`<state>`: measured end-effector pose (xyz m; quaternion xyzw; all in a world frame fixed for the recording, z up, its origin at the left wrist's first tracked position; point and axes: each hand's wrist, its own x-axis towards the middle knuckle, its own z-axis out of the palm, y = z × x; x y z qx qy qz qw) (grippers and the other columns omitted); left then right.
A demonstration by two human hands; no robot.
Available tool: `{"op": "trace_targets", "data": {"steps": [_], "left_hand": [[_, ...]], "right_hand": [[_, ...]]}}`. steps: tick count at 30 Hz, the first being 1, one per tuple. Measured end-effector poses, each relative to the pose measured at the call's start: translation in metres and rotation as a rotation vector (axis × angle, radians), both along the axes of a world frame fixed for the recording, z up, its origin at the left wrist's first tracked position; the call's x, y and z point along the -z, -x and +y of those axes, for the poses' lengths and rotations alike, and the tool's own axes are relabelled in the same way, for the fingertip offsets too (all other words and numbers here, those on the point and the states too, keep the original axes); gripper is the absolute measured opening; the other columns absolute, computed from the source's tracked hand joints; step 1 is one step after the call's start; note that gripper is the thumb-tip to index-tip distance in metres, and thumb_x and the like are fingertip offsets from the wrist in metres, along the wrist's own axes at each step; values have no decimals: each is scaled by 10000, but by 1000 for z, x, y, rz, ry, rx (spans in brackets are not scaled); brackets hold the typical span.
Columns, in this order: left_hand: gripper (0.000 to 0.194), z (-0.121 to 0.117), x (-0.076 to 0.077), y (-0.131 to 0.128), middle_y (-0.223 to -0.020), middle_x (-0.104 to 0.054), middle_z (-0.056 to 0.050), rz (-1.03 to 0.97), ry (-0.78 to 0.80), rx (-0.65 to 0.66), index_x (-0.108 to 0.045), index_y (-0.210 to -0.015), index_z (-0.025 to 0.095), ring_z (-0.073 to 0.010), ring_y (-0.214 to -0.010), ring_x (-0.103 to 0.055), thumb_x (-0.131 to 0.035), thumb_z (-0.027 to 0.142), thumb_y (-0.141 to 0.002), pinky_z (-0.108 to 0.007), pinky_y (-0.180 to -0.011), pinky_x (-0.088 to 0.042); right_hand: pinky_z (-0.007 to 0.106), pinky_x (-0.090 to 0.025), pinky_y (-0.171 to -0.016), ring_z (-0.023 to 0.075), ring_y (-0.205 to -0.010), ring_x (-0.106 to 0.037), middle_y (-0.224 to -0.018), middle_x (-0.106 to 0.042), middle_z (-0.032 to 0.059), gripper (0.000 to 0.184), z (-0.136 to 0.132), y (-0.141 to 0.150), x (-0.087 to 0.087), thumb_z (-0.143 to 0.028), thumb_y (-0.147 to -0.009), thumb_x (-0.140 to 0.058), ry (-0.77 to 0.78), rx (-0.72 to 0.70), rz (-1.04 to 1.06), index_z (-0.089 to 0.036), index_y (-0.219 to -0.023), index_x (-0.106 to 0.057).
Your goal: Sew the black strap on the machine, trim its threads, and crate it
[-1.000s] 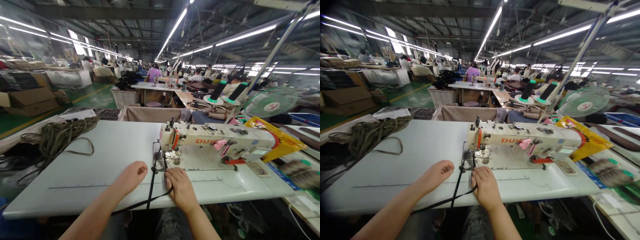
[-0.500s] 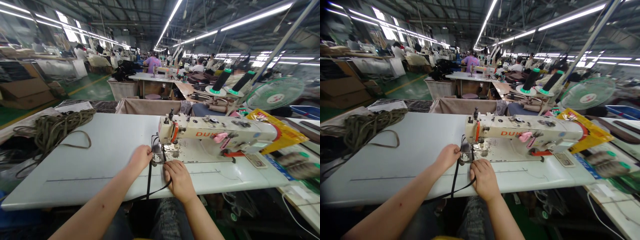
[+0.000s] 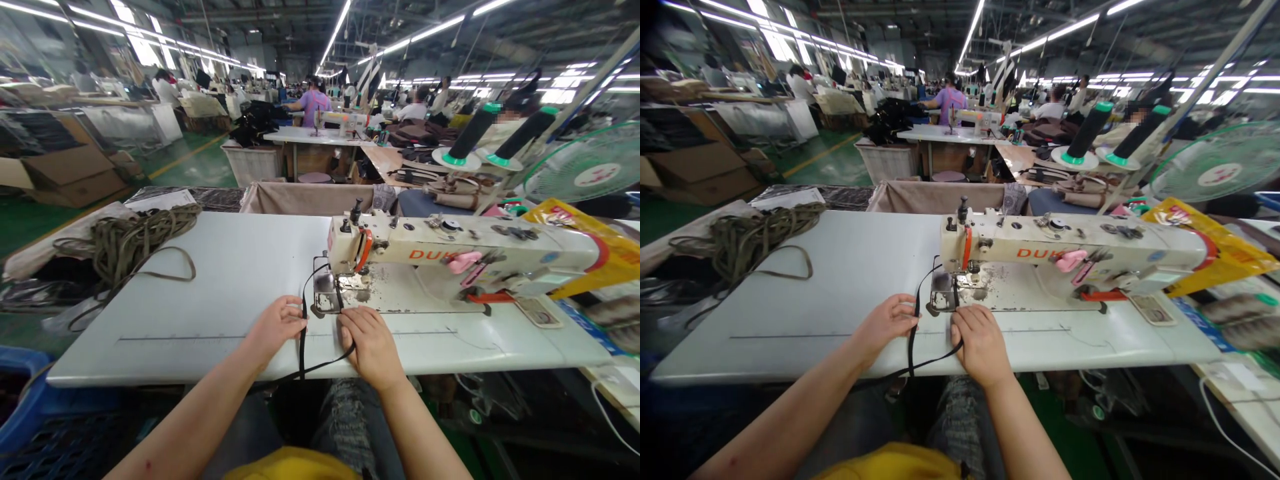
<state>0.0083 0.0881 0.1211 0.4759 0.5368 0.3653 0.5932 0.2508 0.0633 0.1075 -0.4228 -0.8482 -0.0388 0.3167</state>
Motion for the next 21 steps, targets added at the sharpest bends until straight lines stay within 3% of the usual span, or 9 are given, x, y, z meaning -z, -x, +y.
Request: {"op": "trace_targets", "data": {"steps": [4,12,13,15,17,21], "left_hand": [[821,-19,-5,8,-1307,-630,-149,-19,-13,32,-461,-1432,162,-100,-690,-602,-718,271,-660,-288,-680,-536],[954,-38,-9,28,-1516,-522,-150,-61,38,402,-361,-1616,281,-101,-709,-593,-631,113,-716,-252,-622,-478],[951,-38,-9,30,-1456,-571,-145,-64,44,442,-356,-1623,277,-109,-707,-592,-630,113,-728,-255,-624,-468],[953,-39,-9,32,-1148,-705,-95,-51,62,519,-315,-1649,252,-137,-697,-590,-620,108,-759,-265,-639,-451],[971,-40,-11,33,-831,-676,-10,-26,82,577,-240,-1679,233,-162,-694,-593,-601,95,-788,-269,-651,-438],[993,-42,-16,32,-732,-592,47,43,65,636,-194,-1693,268,-139,-656,-566,-584,62,-804,-247,-624,-403]], "right_hand": [[493,-497,-1071,254,-1111,-675,-1211,-742,106,277,1,0,0,-210,-1061,-479,1,7,-12,-180,-1188,-723],[496,-496,-1075,265,-1135,-667,-1215,-742,112,287,1,-1,2,-222,-1068,-467,2,3,-30,-173,-1198,-719],[497,-496,-1076,265,-1134,-666,-1216,-742,112,286,1,-1,2,-220,-1067,-467,3,4,-31,-171,-1195,-718],[501,-494,-1082,267,-1134,-666,-1224,-740,112,282,1,-1,2,-219,-1065,-472,8,6,-33,-166,-1193,-718],[506,-492,-1087,270,-1140,-663,-1235,-737,114,282,0,-1,3,-222,-1065,-476,10,10,-33,-163,-1195,-718],[506,-492,-1091,271,-1153,-662,-1240,-737,119,289,0,-2,4,-222,-1068,-472,2,11,-31,-155,-1203,-719]]}}
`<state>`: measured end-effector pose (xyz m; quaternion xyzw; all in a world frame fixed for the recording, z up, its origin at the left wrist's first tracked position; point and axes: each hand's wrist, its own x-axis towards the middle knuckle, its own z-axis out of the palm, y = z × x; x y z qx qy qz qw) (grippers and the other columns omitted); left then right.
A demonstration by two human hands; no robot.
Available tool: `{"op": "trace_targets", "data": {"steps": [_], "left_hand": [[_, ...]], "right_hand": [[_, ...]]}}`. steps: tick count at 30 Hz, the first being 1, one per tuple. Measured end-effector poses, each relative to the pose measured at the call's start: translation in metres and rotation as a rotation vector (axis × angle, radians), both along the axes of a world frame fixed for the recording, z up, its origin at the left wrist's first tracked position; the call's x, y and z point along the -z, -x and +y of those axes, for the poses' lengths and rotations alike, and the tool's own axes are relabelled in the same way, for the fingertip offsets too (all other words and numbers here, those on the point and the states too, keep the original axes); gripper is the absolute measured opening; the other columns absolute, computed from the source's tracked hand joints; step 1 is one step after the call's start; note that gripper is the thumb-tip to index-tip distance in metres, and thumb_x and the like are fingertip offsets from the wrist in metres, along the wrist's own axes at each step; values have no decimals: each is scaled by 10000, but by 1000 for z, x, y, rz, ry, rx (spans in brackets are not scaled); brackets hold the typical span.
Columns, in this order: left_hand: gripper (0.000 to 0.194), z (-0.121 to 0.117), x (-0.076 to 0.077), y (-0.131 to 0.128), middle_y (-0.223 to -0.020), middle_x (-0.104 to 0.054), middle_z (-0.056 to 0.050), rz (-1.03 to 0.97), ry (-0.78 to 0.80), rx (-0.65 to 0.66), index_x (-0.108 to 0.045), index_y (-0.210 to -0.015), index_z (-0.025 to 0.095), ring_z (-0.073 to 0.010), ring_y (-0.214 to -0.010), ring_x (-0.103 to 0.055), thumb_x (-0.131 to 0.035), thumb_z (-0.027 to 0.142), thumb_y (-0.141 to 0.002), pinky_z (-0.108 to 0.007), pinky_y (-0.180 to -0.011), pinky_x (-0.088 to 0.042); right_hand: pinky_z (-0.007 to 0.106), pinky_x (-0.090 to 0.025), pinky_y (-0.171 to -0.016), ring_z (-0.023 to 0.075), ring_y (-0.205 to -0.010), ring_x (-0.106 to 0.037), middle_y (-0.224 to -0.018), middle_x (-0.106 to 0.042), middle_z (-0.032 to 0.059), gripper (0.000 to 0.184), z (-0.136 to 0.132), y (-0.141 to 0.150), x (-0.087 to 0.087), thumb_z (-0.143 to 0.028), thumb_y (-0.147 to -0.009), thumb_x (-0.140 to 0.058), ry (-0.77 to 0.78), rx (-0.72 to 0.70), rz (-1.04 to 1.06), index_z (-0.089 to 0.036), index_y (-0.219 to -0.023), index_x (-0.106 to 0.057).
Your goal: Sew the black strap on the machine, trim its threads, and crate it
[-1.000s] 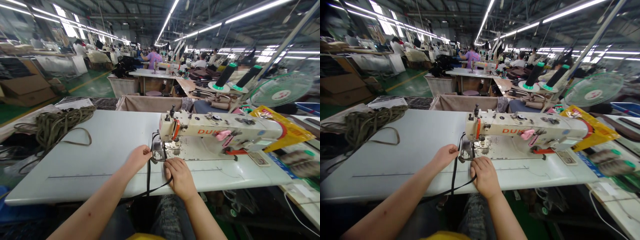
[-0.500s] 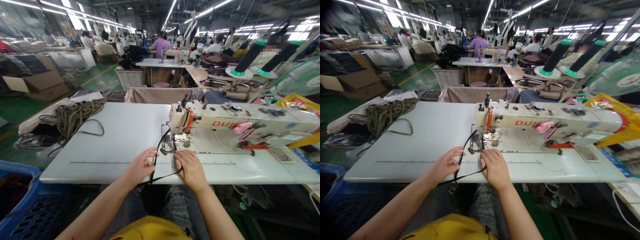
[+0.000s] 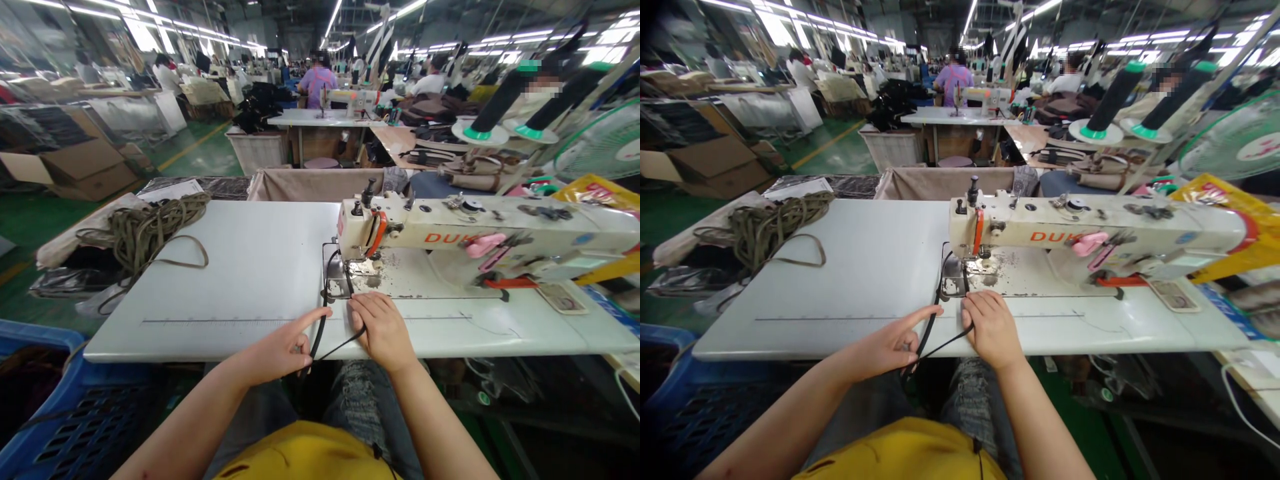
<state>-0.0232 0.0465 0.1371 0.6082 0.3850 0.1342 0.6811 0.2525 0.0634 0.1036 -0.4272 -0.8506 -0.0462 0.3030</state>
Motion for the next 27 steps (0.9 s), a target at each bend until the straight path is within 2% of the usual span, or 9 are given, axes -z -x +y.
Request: {"op": "trace_targets", "data": {"steps": [5,10,14,18,20,24,27], "left_hand": [[1023,-1,-9,-3,-748,-575,60,53,-58,18,-188,-1695,275,-115,-624,-541,-577,45,-778,-232,-618,-413],[1083,-2,-10,-6,-779,-628,51,65,-48,-12,-174,-1693,267,-113,-633,-552,-663,68,-748,-227,-629,-438],[1138,-3,-6,-7,-901,-687,7,-21,27,-84,-132,-1689,324,-108,-654,-606,-700,63,-738,-209,-621,-459],[1202,-3,-5,-8,-1103,-706,-59,-32,50,-127,-73,-1686,373,-51,-570,-593,-734,48,-736,-173,-567,-431],[1241,-3,-5,-9,-1218,-684,-98,-44,54,-133,-45,-1685,389,-43,-573,-606,-745,31,-725,-180,-584,-467],[1273,-3,-5,-15,-1305,-642,-147,-98,24,-199,-43,-1691,368,-117,-760,-686,-746,-2,-695,-234,-684,-573],[1274,-3,-7,-20,-1378,-601,-182,-102,6,-262,-26,-1694,353,-146,-836,-696,-739,12,-696,-203,-636,-565]], "right_hand": [[508,-502,-1075,273,-1138,-667,-1222,-743,120,295,0,0,-2,-228,-1072,-470,-10,2,-5,-158,-1201,-725],[506,-500,-1078,274,-1145,-665,-1228,-740,119,298,0,1,-2,-227,-1069,-473,-6,1,-1,-169,-1205,-732],[509,-497,-1077,273,-1135,-664,-1227,-737,123,308,0,0,-3,-234,-1072,-462,14,2,-1,-168,-1199,-735],[510,-496,-1071,270,-1125,-665,-1219,-738,121,304,0,0,-3,-234,-1071,-462,24,-6,1,-172,-1197,-732],[505,-497,-1070,268,-1121,-666,-1215,-739,120,296,0,0,-3,-223,-1071,-464,14,-12,5,-166,-1190,-729],[504,-503,-1059,272,-1113,-668,-1204,-744,121,288,0,0,-2,-215,-1067,-469,-4,-14,7,-158,-1173,-731],[509,-507,-1055,272,-1112,-668,-1207,-742,121,289,0,0,-2,-222,-1062,-475,2,-13,7,-167,-1179,-733]]}}
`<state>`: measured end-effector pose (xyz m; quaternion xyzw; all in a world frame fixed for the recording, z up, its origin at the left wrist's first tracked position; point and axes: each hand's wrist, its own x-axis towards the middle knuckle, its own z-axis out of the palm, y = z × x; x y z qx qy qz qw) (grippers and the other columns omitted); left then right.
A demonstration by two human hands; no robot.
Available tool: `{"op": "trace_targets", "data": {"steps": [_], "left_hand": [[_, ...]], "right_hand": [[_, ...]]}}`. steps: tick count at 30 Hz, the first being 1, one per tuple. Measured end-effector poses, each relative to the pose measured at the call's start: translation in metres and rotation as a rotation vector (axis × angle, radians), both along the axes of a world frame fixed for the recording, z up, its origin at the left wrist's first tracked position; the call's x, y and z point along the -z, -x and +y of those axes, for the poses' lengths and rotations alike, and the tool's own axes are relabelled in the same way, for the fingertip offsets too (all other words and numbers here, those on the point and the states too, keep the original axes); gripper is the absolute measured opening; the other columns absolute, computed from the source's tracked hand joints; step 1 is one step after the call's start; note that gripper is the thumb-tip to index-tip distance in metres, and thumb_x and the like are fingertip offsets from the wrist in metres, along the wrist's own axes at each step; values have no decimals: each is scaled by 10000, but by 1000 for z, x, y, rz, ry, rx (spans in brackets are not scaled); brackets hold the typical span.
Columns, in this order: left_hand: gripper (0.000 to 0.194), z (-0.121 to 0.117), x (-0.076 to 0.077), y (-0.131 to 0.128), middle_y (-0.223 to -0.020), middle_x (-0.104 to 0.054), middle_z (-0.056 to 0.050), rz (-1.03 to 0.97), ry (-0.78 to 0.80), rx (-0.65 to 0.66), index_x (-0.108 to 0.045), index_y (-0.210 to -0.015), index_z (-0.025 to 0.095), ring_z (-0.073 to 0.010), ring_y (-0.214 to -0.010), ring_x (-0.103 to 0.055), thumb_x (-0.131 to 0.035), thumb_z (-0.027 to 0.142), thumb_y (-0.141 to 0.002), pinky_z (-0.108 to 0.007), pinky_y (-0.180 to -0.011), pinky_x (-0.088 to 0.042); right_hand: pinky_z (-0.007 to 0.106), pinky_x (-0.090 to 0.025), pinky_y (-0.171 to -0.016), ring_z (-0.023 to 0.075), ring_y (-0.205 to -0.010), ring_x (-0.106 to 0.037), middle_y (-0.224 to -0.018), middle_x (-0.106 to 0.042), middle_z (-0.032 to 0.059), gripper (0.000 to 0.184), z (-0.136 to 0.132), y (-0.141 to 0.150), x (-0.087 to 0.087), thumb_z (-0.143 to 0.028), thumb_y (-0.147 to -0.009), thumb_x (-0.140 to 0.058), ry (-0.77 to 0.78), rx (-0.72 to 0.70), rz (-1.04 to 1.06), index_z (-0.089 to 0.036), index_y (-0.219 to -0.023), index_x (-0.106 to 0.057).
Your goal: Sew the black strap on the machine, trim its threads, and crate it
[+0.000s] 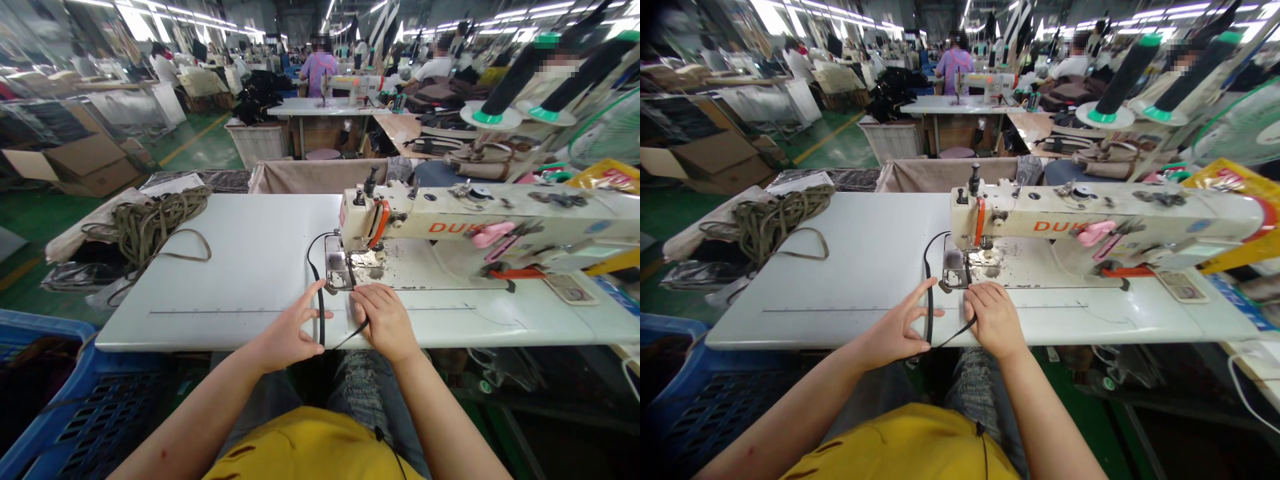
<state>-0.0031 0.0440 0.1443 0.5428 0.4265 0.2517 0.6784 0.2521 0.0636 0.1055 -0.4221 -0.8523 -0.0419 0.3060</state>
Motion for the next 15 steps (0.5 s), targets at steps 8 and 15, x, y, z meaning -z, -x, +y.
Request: {"op": "trace_targets", "data": {"steps": [8,15], "left_hand": [[1242,1,-2,-7,-1505,-489,-233,-45,-52,-82,-31,-1691,294,-383,-1406,-515,-734,60,-694,-161,-603,-583],[1277,0,-3,-8,-1406,-580,-234,-41,-10,-83,-19,-1694,292,-351,-1256,-648,-740,40,-671,-167,-585,-559]], "right_hand": [[508,-499,-1061,271,-1117,-663,-1208,-740,115,287,0,-1,1,-221,-1057,-481,13,3,4,-179,-1188,-733],[499,-503,-1053,268,-1098,-670,-1197,-747,109,277,0,0,1,-220,-1059,-486,-2,8,7,-170,-1175,-732]]}}
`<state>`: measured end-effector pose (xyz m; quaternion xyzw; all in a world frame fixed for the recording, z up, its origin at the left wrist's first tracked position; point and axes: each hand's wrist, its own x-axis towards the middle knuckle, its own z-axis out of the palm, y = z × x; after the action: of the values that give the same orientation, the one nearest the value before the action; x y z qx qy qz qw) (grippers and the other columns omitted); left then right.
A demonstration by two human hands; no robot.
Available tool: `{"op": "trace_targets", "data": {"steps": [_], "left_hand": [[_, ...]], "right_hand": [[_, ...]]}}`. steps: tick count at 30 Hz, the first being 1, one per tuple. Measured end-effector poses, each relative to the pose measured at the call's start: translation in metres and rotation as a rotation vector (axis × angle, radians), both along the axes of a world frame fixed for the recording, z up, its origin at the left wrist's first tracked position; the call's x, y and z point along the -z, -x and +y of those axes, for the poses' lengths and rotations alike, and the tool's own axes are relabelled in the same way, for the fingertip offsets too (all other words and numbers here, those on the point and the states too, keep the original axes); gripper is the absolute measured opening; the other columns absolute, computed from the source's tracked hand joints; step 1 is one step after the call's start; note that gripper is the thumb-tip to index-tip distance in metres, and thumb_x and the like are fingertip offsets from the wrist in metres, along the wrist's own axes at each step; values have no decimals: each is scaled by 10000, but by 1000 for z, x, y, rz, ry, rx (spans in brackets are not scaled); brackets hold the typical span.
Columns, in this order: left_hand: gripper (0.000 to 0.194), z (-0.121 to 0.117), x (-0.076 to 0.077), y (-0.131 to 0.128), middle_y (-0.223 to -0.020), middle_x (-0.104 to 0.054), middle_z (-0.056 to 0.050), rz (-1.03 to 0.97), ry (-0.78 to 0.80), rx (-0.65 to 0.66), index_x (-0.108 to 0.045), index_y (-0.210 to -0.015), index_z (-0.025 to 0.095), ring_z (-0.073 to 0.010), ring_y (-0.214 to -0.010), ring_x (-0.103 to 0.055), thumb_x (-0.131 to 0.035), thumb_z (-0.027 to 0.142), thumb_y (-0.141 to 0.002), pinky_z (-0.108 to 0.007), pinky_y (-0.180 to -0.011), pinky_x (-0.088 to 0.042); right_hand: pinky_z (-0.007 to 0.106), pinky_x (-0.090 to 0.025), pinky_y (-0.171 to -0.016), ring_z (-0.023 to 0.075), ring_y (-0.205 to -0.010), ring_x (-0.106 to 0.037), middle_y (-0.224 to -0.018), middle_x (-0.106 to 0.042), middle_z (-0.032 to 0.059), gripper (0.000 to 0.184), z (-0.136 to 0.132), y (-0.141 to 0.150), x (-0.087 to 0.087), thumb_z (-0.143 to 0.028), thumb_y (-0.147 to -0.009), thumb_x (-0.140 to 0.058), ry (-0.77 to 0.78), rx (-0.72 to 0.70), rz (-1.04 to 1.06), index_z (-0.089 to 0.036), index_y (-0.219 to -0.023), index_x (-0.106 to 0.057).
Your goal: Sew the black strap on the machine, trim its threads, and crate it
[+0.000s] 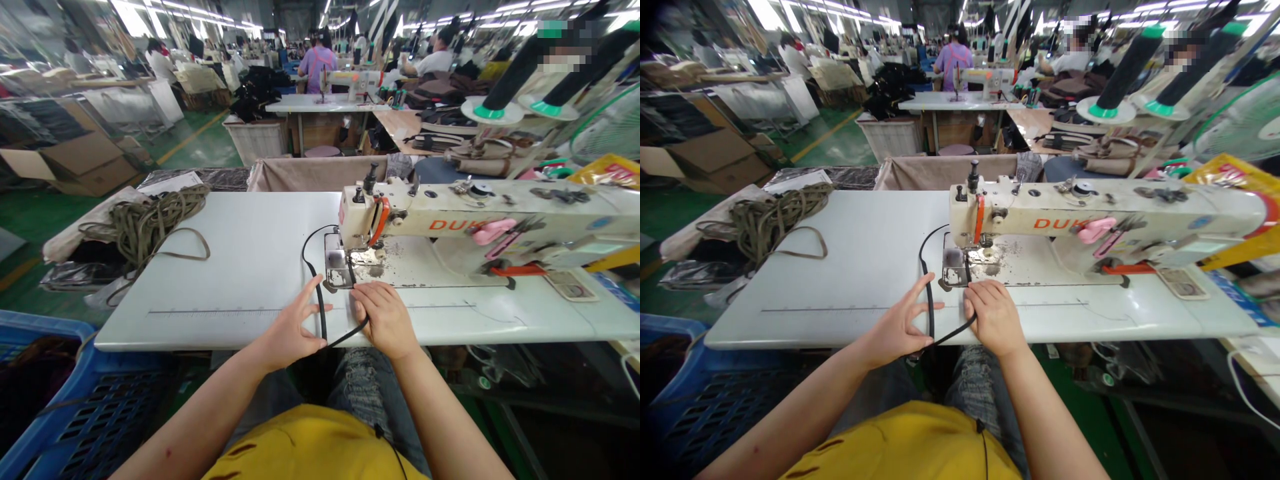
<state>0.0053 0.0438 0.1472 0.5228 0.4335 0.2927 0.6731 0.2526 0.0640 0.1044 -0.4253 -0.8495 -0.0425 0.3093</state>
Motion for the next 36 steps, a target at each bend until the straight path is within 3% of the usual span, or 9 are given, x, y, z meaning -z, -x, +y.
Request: {"op": "trace_targets", "data": {"steps": [4,8,12,15,19,21,24,27,36], "left_hand": [[1292,-2,-1,1,-1351,-624,-202,44,18,8,-20,-1697,320,-202,-896,-738,-744,33,-666,-181,-580,-529],[1204,-6,-1,4,-1270,-676,-133,88,23,34,-104,-1690,357,-54,-587,-608,-739,67,-709,-212,-600,-504],[966,-7,-5,8,-1021,-733,-63,102,-65,31,-267,-1650,244,-159,-796,-688,-717,164,-799,-309,-824,-552],[786,-8,-13,10,-1163,-730,-100,156,-188,95,-320,-1612,205,-175,-830,-673,-639,231,-894,-319,-842,-538],[575,-15,-27,6,-1213,-759,-68,366,-321,340,-342,-1577,243,-204,-919,-697,-462,217,-1016,-322,-856,-490],[408,-17,-32,0,-1135,-781,-50,385,-356,452,-476,-1448,241,-223,-1046,-703,-433,224,-1043,-322,-918,-468],[205,-15,-36,-10,-1057,-768,-28,337,-399,562,-642,-1137,239,-198,-976,-700,-463,244,-1036,-291,-889,-471],[179,-7,-35,-18,-944,-744,-5,315,-415,581,-699,-1013,230,-171,-878,-670,-522,254,-997,-260,-826,-466],[288,20,-10,-7,-823,-640,-2,433,-334,466,-677,-870,192,-168,-775,-570,-589,447,-972,-274,-713,-407]], "right_hand": [[505,-507,-1055,270,-1112,-671,-1201,-746,116,292,-1,1,-2,-235,-1061,-479,12,2,-10,-179,-1183,-738],[505,-510,-1057,265,-1099,-679,-1197,-746,119,290,0,1,-2,-221,-1054,-482,2,1,-4,-175,-1175,-741],[523,-507,-1063,274,-1116,-672,-1203,-742,109,269,0,1,-1,-201,-1031,-511,32,-5,23,-193,-1188,-730],[535,-496,-1099,285,-1230,-627,-1321,-689,115,357,-13,2,-5,-140,-1003,-487,107,1,163,-203,-1300,-675],[517,-504,-1127,300,-1335,-564,-1438,-583,150,416,-49,5,-27,-207,-1033,-494,250,49,400,-223,-1439,-584],[481,-523,-1119,297,-1339,-565,-1432,-580,149,401,-66,6,-43,-276,-1061,-498,330,6,391,-228,-1451,-575],[451,-526,-1122,272,-1314,-584,-1346,-643,112,276,-85,6,-58,-312,-1086,-478,408,-94,316,-241,-1244,-693],[461,-507,-1137,254,-1269,-608,-1236,-690,86,235,-97,-2,-57,-302,-1088,-507,475,-115,358,-238,-1024,-723],[442,-514,-1072,256,-1193,-637,-1081,-723,94,297,-124,-55,-26,-409,-1050,-634,688,-29,687,-211,-846,-719]]}}
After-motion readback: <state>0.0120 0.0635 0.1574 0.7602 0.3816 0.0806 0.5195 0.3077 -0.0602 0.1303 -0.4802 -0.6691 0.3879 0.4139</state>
